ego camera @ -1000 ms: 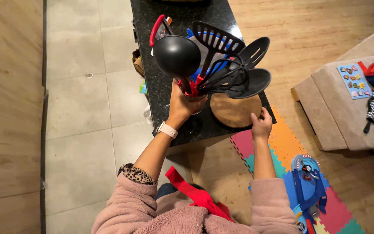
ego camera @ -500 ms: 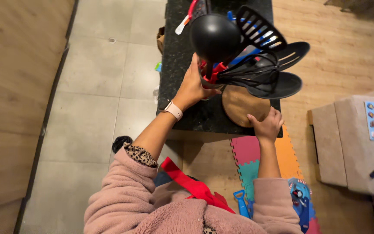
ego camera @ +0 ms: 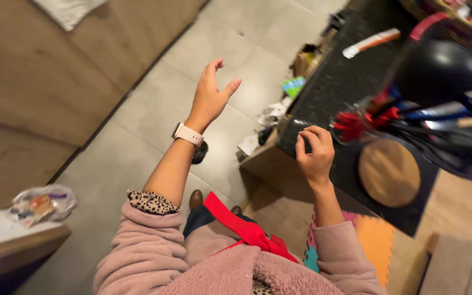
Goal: The person puts dish soap on a sponge, places a lid on a pot, and wipes the countertop with the sponge. The person then moves several utensil holders and a paper towel holder, wipes the countertop underneath them, and returns them to their original positions.
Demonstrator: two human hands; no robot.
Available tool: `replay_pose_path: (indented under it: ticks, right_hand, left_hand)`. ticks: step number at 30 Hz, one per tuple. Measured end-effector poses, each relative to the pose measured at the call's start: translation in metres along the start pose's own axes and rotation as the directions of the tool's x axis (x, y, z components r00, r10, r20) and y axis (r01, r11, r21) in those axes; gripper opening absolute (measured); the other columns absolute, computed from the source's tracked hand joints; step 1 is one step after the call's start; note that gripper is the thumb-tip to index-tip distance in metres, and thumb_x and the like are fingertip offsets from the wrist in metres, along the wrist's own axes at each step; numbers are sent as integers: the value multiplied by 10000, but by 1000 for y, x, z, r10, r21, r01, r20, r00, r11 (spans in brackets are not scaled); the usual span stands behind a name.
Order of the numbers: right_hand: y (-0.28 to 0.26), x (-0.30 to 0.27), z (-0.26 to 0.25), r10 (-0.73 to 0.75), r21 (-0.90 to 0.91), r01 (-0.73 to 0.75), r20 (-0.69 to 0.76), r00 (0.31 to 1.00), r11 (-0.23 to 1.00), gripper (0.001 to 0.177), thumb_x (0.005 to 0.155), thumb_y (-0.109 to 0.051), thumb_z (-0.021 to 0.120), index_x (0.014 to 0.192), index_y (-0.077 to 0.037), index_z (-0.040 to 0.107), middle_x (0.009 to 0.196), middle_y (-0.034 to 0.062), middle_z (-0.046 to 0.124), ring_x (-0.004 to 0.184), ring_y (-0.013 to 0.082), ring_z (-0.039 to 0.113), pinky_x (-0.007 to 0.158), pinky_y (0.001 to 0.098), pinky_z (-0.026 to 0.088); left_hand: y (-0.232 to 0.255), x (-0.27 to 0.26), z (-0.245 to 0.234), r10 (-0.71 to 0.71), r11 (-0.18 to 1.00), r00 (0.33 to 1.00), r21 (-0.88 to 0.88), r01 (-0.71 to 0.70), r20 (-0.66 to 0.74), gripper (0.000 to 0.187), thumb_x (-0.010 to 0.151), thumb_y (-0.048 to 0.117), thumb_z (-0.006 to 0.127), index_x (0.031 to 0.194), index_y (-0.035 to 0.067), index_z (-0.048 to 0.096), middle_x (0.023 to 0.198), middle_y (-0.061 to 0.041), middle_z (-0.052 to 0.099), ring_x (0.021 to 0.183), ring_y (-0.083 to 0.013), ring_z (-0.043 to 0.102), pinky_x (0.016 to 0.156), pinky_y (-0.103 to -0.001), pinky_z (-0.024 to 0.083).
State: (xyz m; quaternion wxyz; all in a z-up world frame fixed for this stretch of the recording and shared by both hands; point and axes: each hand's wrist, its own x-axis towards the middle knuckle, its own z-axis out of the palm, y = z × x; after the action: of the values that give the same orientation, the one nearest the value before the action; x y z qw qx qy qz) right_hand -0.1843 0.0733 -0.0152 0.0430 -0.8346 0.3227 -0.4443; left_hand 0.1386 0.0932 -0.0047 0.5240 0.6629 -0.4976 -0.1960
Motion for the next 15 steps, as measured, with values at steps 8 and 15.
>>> replay_pose_path:
  ticks: [8,15]
  right_hand:
    - [-130,62,151,-158,297,122,98,983,947,54,905,-18,746,934,-61,731,992,93,685,841,285,665,753,373,546]
    - [-290,85,297,-280,583,54,306,910,811,64,896,-27,742,933,-78,736,909,72,705,723,239,683,651,328,549]
  left_hand:
    - [-75,-61,-182,-117,990,966,50,132,-230,448,907,422,802,1252,188,640,1176,-41,681,1135,-235,693,817,-339,611]
    - [-115,-135,-362,-239,969,922,-19,245,-305,308,899,203,750,1191,134,682,1053,-59,762,941,-203,762,827,-347,565]
